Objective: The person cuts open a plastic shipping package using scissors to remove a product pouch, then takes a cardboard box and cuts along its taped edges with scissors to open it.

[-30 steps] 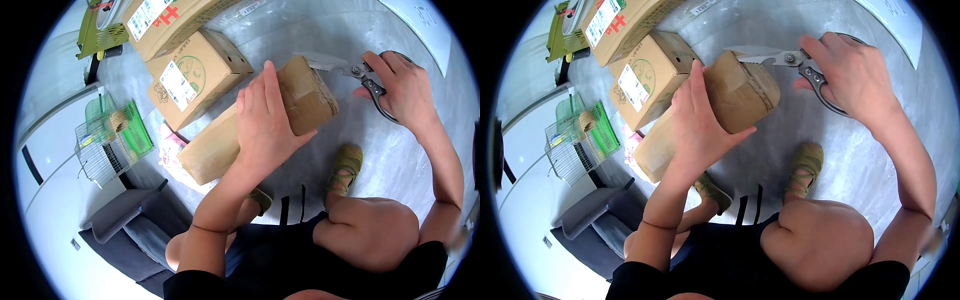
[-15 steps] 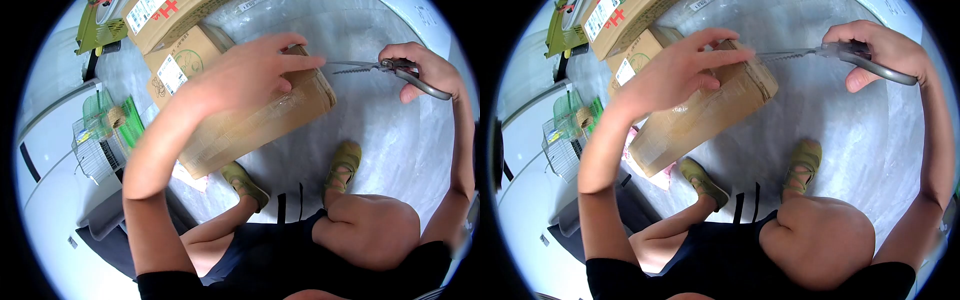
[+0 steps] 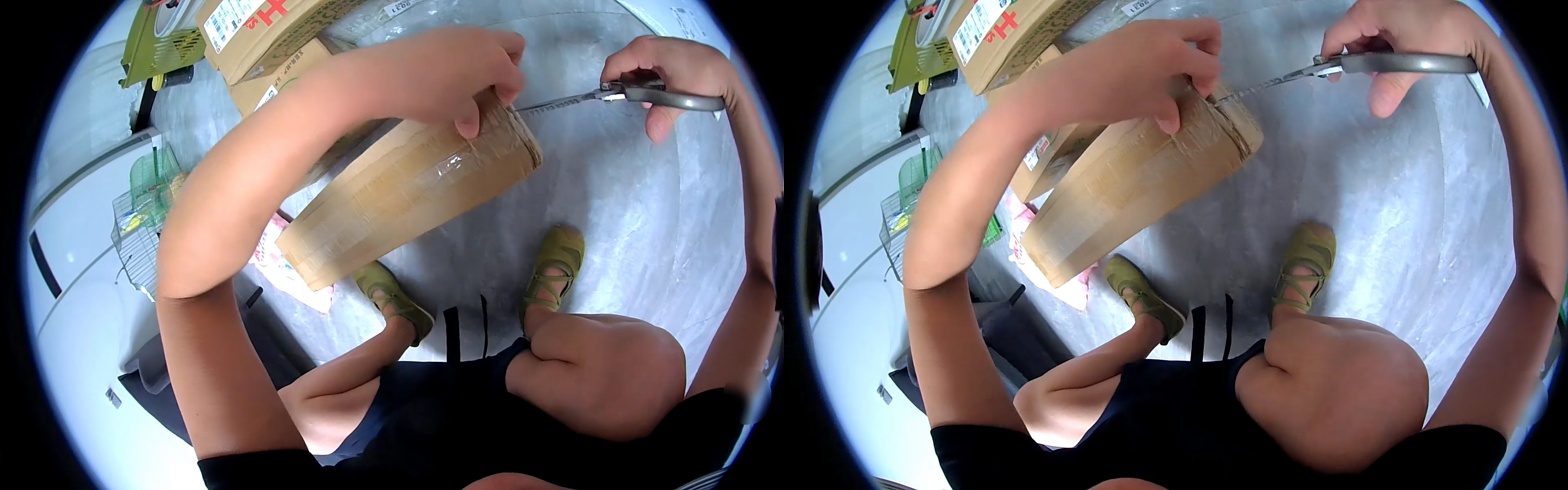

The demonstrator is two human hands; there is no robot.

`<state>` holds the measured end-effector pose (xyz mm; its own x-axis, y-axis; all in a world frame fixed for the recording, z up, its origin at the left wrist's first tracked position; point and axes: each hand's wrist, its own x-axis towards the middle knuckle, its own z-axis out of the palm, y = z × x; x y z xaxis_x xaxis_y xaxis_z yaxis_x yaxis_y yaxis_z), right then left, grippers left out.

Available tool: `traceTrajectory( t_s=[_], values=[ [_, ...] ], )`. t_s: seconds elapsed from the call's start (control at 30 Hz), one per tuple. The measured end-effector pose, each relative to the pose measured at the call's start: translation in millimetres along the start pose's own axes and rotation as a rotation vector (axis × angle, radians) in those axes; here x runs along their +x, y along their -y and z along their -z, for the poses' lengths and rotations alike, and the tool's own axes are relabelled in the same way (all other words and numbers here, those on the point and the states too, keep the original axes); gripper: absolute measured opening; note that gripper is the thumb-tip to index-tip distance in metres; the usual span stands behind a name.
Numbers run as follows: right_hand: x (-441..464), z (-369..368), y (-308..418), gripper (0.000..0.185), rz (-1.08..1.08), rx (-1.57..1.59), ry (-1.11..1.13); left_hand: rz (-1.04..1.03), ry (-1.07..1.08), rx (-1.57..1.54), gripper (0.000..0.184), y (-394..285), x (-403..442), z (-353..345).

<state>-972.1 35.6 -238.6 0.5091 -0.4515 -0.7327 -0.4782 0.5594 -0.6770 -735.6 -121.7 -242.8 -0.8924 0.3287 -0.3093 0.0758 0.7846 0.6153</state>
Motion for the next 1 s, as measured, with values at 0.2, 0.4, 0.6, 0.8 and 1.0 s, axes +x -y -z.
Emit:
traceTrajectory(
  t_s=[0.2,0.4,0.6,0.8,1.0],
  values=[
    [3,3,-7,0.053,-0.007,0.053,0.026,0.014,0.032,-0.209,0.016,7,0,6],
    [9,5,6,0.070,0.031,-0.229,-0.061,0.005,0.110,-0.298,0.026,29,8,5],
    [7,18,33,0.053,-0.079,-0.088,0.079,-0.037,0.118,-0.294,0.011,25,8,13],
    [6,12,40,0.051,-0.144,-0.102,0.062,-0.014,0.134,-0.299,0.011,26,9,12],
    [-8,-42,12,0.088,-0.024,-0.675,-0.535,-0.131,0.063,-0.212,0.004,17,2,8]
  ],
)
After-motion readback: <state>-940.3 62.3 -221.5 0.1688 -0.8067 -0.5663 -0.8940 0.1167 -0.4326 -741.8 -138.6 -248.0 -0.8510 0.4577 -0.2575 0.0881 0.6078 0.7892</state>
